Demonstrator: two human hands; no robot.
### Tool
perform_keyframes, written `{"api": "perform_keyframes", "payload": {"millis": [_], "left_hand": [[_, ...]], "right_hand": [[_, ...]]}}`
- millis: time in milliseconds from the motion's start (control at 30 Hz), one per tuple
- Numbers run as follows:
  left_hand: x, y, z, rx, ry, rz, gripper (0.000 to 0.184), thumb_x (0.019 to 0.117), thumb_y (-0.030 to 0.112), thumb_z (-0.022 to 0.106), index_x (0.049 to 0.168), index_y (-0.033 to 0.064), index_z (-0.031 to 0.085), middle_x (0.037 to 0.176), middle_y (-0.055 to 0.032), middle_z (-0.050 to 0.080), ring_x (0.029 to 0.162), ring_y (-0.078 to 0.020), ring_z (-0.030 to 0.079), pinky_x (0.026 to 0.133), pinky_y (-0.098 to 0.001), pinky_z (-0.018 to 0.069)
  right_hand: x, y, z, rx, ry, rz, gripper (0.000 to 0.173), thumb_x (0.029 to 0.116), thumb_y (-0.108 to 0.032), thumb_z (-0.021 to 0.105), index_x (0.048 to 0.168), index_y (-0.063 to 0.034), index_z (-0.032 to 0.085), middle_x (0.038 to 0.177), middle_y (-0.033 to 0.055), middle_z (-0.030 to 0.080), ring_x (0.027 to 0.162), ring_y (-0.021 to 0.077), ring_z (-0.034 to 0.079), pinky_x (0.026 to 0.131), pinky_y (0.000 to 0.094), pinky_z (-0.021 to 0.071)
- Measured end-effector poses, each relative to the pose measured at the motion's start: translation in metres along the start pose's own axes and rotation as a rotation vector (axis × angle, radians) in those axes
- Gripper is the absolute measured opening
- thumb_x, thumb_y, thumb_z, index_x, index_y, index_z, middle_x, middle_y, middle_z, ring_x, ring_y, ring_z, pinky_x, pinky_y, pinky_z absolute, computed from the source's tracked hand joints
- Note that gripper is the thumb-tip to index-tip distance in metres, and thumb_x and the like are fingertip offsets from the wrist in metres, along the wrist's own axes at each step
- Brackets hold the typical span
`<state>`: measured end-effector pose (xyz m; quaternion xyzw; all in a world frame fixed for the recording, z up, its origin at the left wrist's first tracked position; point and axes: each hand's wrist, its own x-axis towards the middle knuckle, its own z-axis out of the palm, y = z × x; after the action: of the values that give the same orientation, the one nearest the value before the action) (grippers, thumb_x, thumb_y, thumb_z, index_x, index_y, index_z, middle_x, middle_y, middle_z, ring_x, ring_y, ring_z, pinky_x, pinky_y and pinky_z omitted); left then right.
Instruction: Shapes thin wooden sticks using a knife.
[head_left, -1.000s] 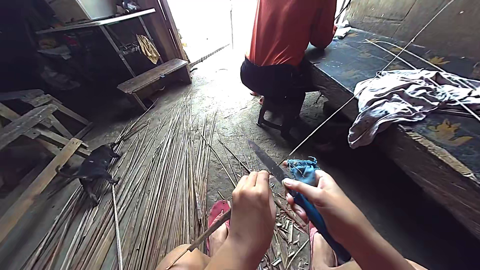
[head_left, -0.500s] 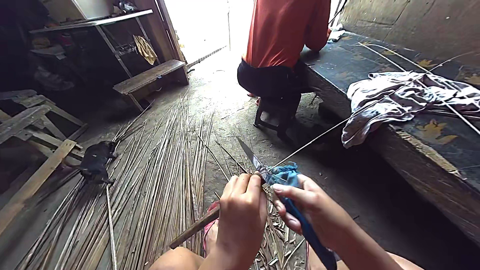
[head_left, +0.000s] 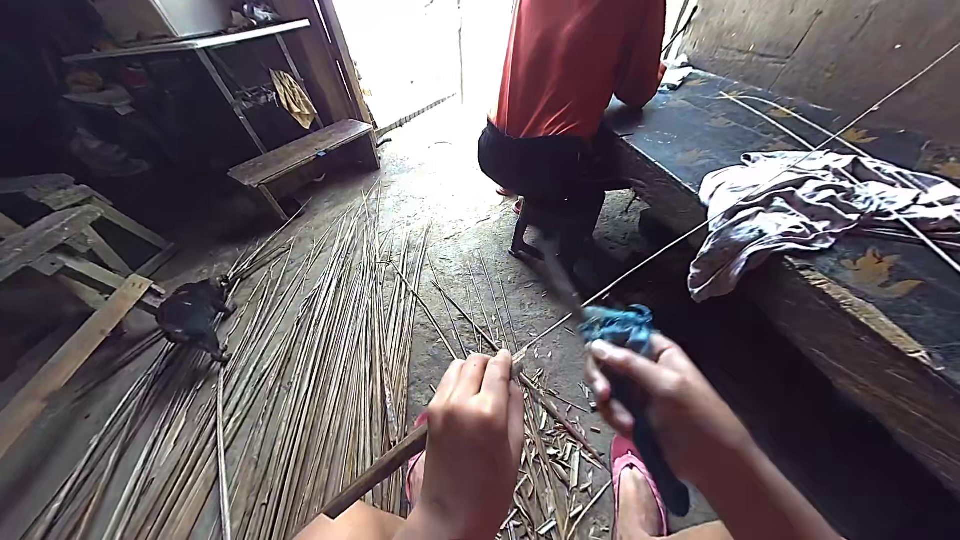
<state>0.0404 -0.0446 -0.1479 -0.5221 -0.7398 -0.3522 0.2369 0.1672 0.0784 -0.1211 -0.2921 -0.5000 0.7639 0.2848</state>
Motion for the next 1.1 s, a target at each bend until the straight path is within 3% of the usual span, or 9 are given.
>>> {"api": "perform_keyframes", "payload": {"millis": [133,233,367,500,600,700,800,933,1100], "left_hand": [[0.000,0.006,0.001,-0.037,0.009,0.003,0.019,0.0840,0.006,0.061,0.090,0.0001,0.078,0.077,-0.0098,0.071,0.070,-0.0174,0.068,0.067,-0.0223,0.0535],[0.002,0.009,0.001,-0.046,0.015,0.000,0.019,0.0842,0.007,0.060,0.089,0.0003,0.077,0.078,-0.0100,0.072,0.070,-0.0174,0.068,0.068,-0.0220,0.0534],[0.001,0.004,0.002,-0.066,-0.023,0.000,0.022,0.0862,0.008,0.059,0.094,0.0008,0.078,0.078,-0.0086,0.072,0.067,-0.0148,0.068,0.064,-0.0215,0.0537],[-0.002,0.000,0.000,-0.028,-0.058,-0.014,0.022,0.0895,0.008,0.057,0.096,0.0036,0.079,0.073,-0.0060,0.069,0.061,-0.0145,0.065,0.057,-0.0236,0.0519],[-0.001,-0.004,-0.004,-0.041,-0.084,-0.067,0.022,0.0895,0.009,0.057,0.093,0.0040,0.077,0.073,-0.0057,0.069,0.059,-0.0133,0.063,0.056,-0.0236,0.0512],[0.000,-0.007,-0.003,-0.108,-0.116,-0.106,0.022,0.0911,0.008,0.055,0.093,0.0020,0.076,0.075,-0.0061,0.071,0.061,-0.0116,0.065,0.059,-0.0223,0.0529],[-0.001,-0.003,-0.002,-0.129,-0.146,-0.098,0.025,0.0970,0.011,0.054,0.102,0.0032,0.077,0.078,-0.0059,0.073,0.064,-0.0141,0.069,0.059,-0.0265,0.0552],[-0.001,-0.002,-0.003,-0.109,-0.227,-0.137,0.029,0.1005,0.012,0.050,0.110,0.0022,0.076,0.071,-0.0055,0.071,0.057,-0.0181,0.068,0.051,-0.0339,0.0530],[0.004,-0.010,-0.008,-0.064,-0.228,-0.206,0.024,0.0976,0.010,0.051,0.090,0.0026,0.073,0.068,-0.0055,0.068,0.060,-0.0184,0.068,0.054,-0.0349,0.0540]], "right_hand": [[-0.007,0.014,0.013,0.108,-0.207,0.100,0.020,0.0983,-0.002,0.044,0.115,-0.0018,0.055,0.062,-0.0042,0.061,0.043,-0.0004,0.054,0.041,0.0127,0.0456],[-0.004,0.012,0.015,0.157,-0.254,0.115,0.018,0.0980,-0.001,0.044,0.112,-0.0020,0.056,0.062,-0.0029,0.062,0.043,-0.0002,0.055,0.041,0.0123,0.0461],[-0.001,0.013,0.020,0.155,-0.131,0.060,0.015,0.0988,0.001,0.042,0.095,-0.0040,0.056,0.060,0.0003,0.064,0.041,0.0019,0.055,0.039,0.0141,0.0467],[0.009,0.008,0.011,0.085,0.079,-0.035,0.018,0.1054,-0.001,0.038,0.112,0.0012,0.055,0.061,-0.0029,0.060,0.042,0.0007,0.053,0.039,0.0140,0.0458],[0.018,-0.003,-0.002,0.070,0.248,-0.085,0.020,0.1084,-0.002,0.035,0.112,0.0000,0.054,0.060,-0.0034,0.058,0.042,0.0009,0.052,0.039,0.0139,0.0445],[0.010,-0.002,-0.001,0.056,0.162,-0.061,0.024,0.1072,-0.003,0.033,0.117,-0.0006,0.054,0.061,-0.0046,0.058,0.043,0.0001,0.052,0.040,0.0133,0.0456],[-0.001,0.011,0.012,0.107,-0.066,0.041,0.021,0.1020,-0.003,0.036,0.096,-0.0064,0.056,0.061,-0.0033,0.062,0.042,0.0000,0.054,0.040,0.0132,0.0463],[0.004,0.009,0.014,0.161,-0.067,0.106,0.035,0.1051,-0.003,0.032,0.081,-0.0074,0.057,0.057,-0.0012,0.061,0.040,0.0005,0.053,0.039,0.0127,0.0445],[-0.009,0.009,0.018,0.125,-0.311,0.255,0.020,0.1005,-0.005,0.040,0.117,-0.0051,0.052,0.062,-0.0059,0.059,0.043,-0.0015,0.053,0.040,0.0121,0.0453]]}}
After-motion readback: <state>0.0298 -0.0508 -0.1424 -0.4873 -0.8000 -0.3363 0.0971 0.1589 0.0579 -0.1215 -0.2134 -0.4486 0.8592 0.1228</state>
